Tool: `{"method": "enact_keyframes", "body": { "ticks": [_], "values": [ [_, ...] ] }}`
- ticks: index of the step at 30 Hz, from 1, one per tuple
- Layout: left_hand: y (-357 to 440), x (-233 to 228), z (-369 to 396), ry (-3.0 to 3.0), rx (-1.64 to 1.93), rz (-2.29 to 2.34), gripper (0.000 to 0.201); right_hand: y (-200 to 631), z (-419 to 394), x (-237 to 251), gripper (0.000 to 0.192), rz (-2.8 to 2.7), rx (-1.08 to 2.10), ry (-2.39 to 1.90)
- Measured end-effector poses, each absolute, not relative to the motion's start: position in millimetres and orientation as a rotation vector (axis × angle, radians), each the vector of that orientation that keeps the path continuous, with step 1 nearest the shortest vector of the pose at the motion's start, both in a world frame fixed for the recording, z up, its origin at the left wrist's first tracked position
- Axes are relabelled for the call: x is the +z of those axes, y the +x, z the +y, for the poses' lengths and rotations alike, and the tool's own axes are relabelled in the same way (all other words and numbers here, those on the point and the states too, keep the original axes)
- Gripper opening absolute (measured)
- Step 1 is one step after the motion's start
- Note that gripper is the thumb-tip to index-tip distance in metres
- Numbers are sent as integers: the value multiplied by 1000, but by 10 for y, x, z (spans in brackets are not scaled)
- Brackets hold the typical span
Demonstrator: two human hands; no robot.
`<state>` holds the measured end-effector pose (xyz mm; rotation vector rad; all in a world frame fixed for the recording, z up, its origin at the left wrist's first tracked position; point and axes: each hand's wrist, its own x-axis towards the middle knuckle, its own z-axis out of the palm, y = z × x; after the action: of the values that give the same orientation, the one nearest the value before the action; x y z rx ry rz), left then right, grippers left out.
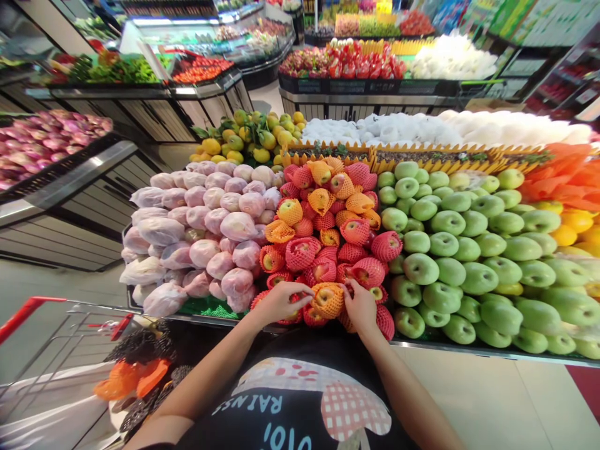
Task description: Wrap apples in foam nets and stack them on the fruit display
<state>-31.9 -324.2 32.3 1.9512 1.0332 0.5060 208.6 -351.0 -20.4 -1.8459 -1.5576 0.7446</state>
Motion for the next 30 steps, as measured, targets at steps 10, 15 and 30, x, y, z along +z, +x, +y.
{"method": "enact_keyframes", "body": {
  "ticks": [10,15,30],
  "values": [
    [-176,28,-3224,1642,565,1330,19,2100,-3712,-13,67,-1964,670,-1409],
    [-101,-21,-3273,1522,572,1349,15,1989,-3742,-134,89,-2012,713,-1473],
    [-60,-76,-3359,1615,457,1449,14,1928,-3727,-158,84,-2064,675,-1593]
  ]
}}
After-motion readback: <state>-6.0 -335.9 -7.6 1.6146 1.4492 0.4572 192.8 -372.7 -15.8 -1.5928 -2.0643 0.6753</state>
